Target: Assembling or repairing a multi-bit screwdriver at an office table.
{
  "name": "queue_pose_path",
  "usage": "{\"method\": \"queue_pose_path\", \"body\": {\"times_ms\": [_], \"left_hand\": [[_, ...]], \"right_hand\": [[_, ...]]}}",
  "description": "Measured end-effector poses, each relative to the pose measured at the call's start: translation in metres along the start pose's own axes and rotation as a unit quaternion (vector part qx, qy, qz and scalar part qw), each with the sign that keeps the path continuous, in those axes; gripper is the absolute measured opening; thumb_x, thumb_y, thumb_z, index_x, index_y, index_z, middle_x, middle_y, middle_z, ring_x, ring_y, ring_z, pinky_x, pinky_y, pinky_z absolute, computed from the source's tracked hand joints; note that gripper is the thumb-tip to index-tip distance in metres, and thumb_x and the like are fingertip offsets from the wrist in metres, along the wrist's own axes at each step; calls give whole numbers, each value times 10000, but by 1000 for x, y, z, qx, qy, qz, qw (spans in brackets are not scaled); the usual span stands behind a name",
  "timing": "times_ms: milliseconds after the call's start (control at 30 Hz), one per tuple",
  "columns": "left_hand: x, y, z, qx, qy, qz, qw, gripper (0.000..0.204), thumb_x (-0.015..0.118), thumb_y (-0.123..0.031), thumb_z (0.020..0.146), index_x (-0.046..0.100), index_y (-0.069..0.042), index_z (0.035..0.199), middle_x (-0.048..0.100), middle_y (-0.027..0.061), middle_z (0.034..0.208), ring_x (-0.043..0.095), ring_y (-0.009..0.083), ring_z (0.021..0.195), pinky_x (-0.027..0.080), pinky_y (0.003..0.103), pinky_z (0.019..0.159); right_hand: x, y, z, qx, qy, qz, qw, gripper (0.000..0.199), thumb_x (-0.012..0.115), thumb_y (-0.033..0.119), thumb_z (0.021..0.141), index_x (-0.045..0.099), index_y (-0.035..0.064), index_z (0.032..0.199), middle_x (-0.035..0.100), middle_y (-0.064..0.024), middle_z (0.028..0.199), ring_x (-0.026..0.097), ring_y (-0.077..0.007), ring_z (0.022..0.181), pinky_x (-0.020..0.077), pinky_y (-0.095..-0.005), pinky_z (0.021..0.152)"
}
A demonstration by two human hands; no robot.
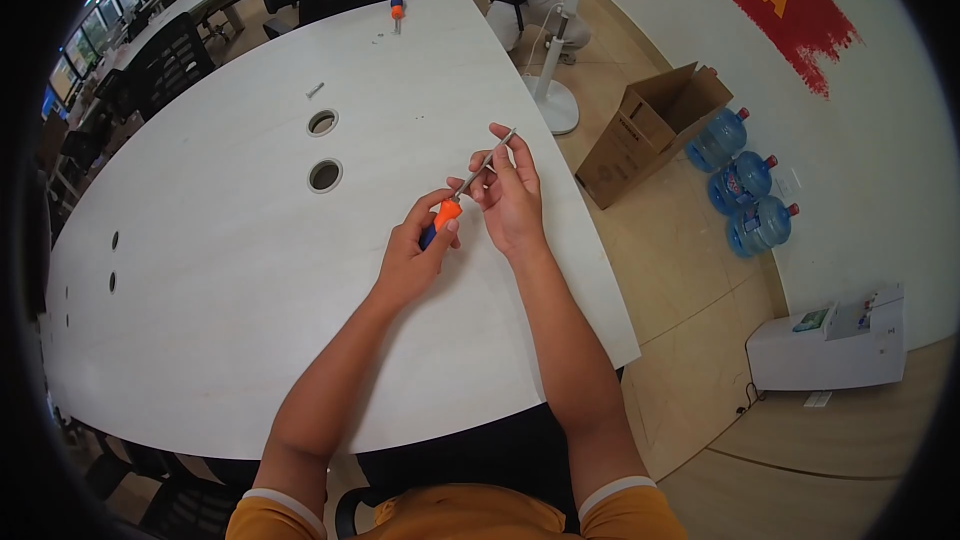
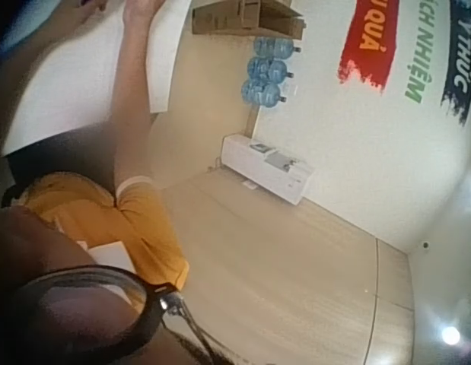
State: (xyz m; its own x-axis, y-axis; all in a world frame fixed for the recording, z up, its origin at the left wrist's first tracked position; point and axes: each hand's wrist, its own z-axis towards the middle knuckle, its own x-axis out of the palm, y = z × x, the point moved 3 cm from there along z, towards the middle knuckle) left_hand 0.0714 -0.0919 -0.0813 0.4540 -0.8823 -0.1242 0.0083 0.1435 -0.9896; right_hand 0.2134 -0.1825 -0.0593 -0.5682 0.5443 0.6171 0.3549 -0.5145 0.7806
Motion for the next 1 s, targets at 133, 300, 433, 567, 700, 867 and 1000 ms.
{"method": "queue_pose_path", "body": {"times_ms": [133,300,433,567,700,867,1000], "left_hand": [[-2,-5,-1,-12,6,3,1000,426,600,-239,1071,539,-138,1480,679,3,846,523,45,639,418,239,584],[-1,-3,-1,-7,2,15,1000,431,602,-235,1069,533,-135,1482,683,6,836,519,46,637,418,246,607],[-1,-3,-1,7,-4,25,1000,430,599,-237,1069,531,-130,1479,687,12,831,524,50,646,426,250,623],[-1,-5,-1,-7,0,21,1000,420,599,-236,1068,533,-126,1468,688,12,831,533,51,656,433,251,617],[-2,-4,-1,-30,7,21,999,428,609,-281,1058,534,-135,1453,717,57,842,678,137,768,503,302,748],[-2,-5,-1,-36,7,19,999,423,606,-283,1062,533,-120,1446,721,56,859,675,134,776,503,298,762],[-2,-3,-1,-31,7,20,999,424,605,-283,1062,533,-115,1445,720,55,855,672,133,773,501,297,766]], "right_hand": [[0,-1,0,-1,2,-3,1000,375,502,292,1130,447,129,1463,624,-28,943,523,-79,632,623,-440,914],[1,-1,0,-1,-2,-5,1000,373,502,291,1130,449,130,1462,623,-29,937,529,-79,640,624,-438,915],[2,1,-1,0,-5,-8,1000,368,502,287,1129,453,132,1459,620,-27,931,534,-77,646,625,-437,914],[-1,0,0,1,-4,-2,1000,364,500,282,1130,455,132,1458,619,-26,930,535,-76,646,626,-438,913],[-2,-1,1,3,-12,-2,1000,364,514,283,1126,474,124,1451,615,-24,930,528,-74,640,633,-446,906],[-2,-2,1,-4,-10,0,1000,366,527,285,1121,492,119,1446,613,-19,930,525,-71,634,639,-455,900],[-2,-1,1,1,-8,-4,1000,362,512,276,1125,475,124,1451,615,-25,927,533,-75,643,633,-451,906]]}}
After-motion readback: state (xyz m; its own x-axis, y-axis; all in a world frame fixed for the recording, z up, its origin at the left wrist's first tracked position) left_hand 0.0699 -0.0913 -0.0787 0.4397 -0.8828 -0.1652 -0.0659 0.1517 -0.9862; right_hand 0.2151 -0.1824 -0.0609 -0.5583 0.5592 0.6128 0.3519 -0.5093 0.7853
